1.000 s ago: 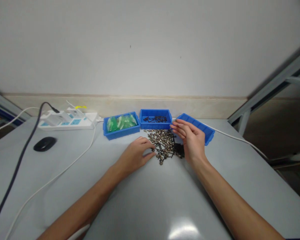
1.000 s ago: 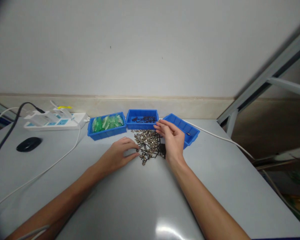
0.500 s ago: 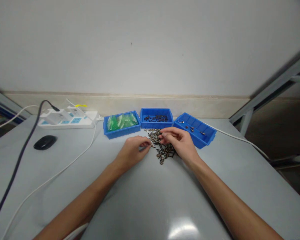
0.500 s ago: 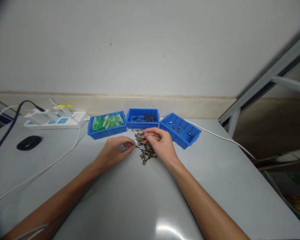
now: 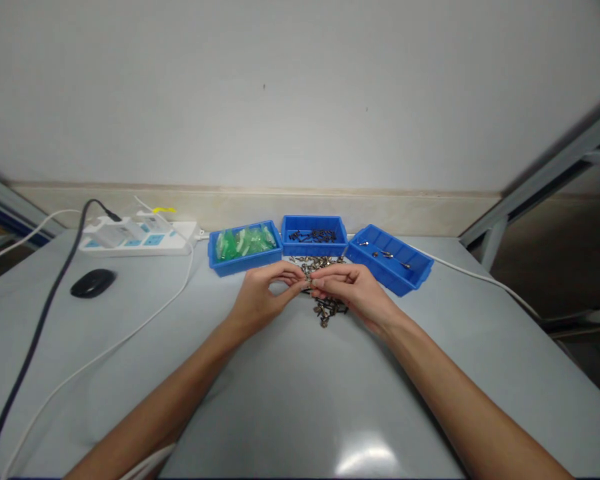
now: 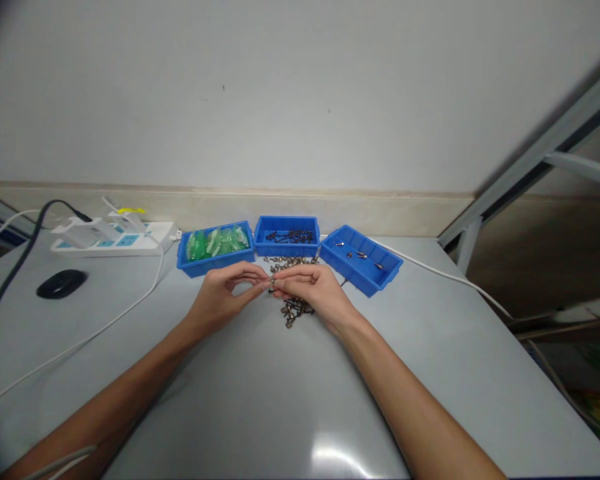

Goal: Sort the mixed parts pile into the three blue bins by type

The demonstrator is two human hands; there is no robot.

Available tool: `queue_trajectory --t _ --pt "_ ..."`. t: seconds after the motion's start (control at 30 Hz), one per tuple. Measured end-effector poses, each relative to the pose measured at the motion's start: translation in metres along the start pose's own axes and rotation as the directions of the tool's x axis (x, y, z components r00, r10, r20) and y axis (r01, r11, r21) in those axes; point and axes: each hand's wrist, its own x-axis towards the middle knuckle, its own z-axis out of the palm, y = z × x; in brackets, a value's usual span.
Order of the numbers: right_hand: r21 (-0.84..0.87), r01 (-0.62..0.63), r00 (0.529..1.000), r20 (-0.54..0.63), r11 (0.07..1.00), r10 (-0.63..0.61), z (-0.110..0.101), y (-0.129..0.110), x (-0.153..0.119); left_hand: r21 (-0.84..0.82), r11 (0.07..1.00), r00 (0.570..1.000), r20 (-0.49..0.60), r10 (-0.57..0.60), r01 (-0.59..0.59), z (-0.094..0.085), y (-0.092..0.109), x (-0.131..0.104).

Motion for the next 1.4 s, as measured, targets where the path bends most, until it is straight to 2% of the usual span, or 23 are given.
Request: queue_trajectory --t 0.07,0.13,0.2,0.27,0.3,0.37,0.43,0.5,0.63,0.7,0.8,0.9,1.03,1.2,1.3,1.4 --pt "0.035 0.061 0.992 -0.109 0.997 -0.057 0.0 0.001 0.003 0.109 0.993 0.998 0.045 0.035 -0.04 -0.002 -0.003 0.0" --pt "0.051 0.184 0.944 -0.286 0.982 -0.162 -0.002 0.0 0.005 0.231 0.965 0.985 0.148 0.094 -0.126 -0.003 -0.007 -0.001" --pt "0.044 0.311 0.83 -0.499 0.949 -0.249 -0.004 -0.003 0.008 0.298 0.931 0.955 0.266 0.13 -0.209 -0.003 -0.013 -0.002" --pt "0.027 0.391 0.7 -0.657 0.92 -0.279 -0.008 -0.006 0.009 0.33 0.911 0.931 0.34 0.129 -0.247 -0.002 -0.017 -0.003" --pt "0.021 0.413 0.656 -0.7 0.91 -0.281 -0.01 -0.008 0.009 0.347 0.904 0.927 0.355 0.12 -0.25 -0.002 -0.019 -0.003" --pt "0.003 0.433 0.625 -0.722 0.901 -0.298 -0.012 -0.009 0.01 0.378 0.894 0.927 0.362 0.098 -0.242 0.0 -0.021 -0.003" --pt "-0.034 0.43 0.643 -0.69 0.902 -0.333 -0.013 -0.008 0.009 0.411 0.883 0.93 0.36 0.07 -0.226 0.0 -0.021 -0.003" --pt "-0.073 0.409 0.681 -0.638 0.91 -0.358 -0.012 -0.007 0.009 0.447 0.869 0.932 0.361 0.042 -0.212 -0.001 -0.019 -0.002" --pt "-0.144 0.352 0.796 -0.474 0.925 -0.376 -0.007 -0.004 0.006 0.461 0.87 0.95 0.312 0.026 -0.175 -0.002 -0.015 -0.001" --pt "-0.211 0.307 0.859 -0.359 0.928 -0.366 -0.005 -0.001 0.005 0.401 0.904 0.968 0.245 0.049 -0.147 -0.002 -0.011 0.0" --pt "-0.336 0.24 0.925 -0.204 0.911 -0.319 -0.004 0.002 0.004 0.257 0.962 0.993 0.094 0.068 -0.09 -0.001 -0.004 0.001" --pt "-0.322 0.193 0.973 -0.061 0.927 -0.224 -0.003 0.002 0.003 0.151 0.987 0.998 -0.031 0.059 -0.054 -0.001 0.002 0.001" --pt "-0.174 0.101 0.995 0.01 0.98 -0.101 0.0 -0.002 -0.001 0.14 0.988 0.994 -0.081 0.075 -0.063 -0.002 0.006 0.001" --pt "-0.072 0.037 0.999 0.036 0.997 -0.035 0.001 -0.002 -0.004 0.172 0.981 0.993 -0.054 0.101 -0.091 -0.003 0.009 0.0" --pt "-0.048 0.071 0.997 -0.001 0.996 -0.071 0.0 0.003 0.0 0.189 0.978 0.995 -0.03 0.099 -0.091 -0.002 0.007 0.0" --pt "-0.016 0.2 0.975 -0.093 0.98 -0.201 -0.002 0.007 0.011 0.273 0.958 0.996 -0.008 0.089 -0.083 -0.001 -0.001 -0.001"
